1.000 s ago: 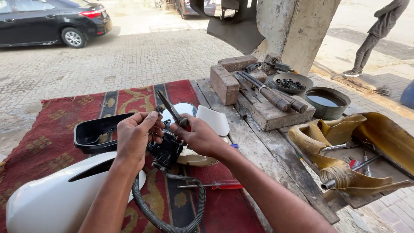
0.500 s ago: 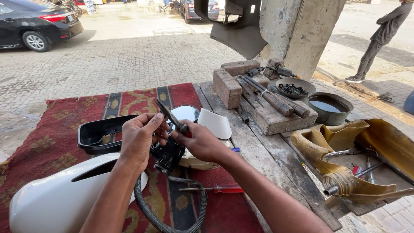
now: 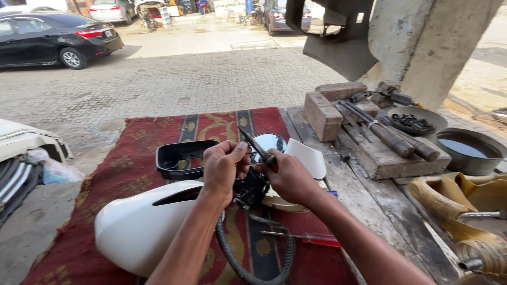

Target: Disassembling a car side mirror by detaching internal components and cutting wires using pliers.

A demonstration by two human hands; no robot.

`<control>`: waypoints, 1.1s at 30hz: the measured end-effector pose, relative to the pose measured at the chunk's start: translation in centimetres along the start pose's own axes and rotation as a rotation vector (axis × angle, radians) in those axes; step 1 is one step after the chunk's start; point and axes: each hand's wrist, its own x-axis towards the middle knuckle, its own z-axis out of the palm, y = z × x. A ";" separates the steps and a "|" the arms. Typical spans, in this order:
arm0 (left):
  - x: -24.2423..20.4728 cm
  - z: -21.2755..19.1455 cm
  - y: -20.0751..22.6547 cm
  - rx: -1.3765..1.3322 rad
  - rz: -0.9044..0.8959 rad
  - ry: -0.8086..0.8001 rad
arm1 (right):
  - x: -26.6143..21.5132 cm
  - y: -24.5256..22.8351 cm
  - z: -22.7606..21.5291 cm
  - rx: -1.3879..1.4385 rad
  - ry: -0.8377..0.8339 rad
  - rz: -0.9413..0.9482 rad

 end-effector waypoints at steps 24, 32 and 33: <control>1.0 -0.4 -0.7 -0.201 -0.075 0.069 | 0.1 0.8 -0.7 0.245 -0.052 0.019; 0.5 0.0 -0.2 -0.182 -0.100 -0.006 | 0.4 1.6 -0.3 0.259 -0.036 -0.030; 0.8 -0.1 -0.7 -0.190 -0.082 -0.031 | 0.4 1.7 -0.3 0.269 -0.035 -0.029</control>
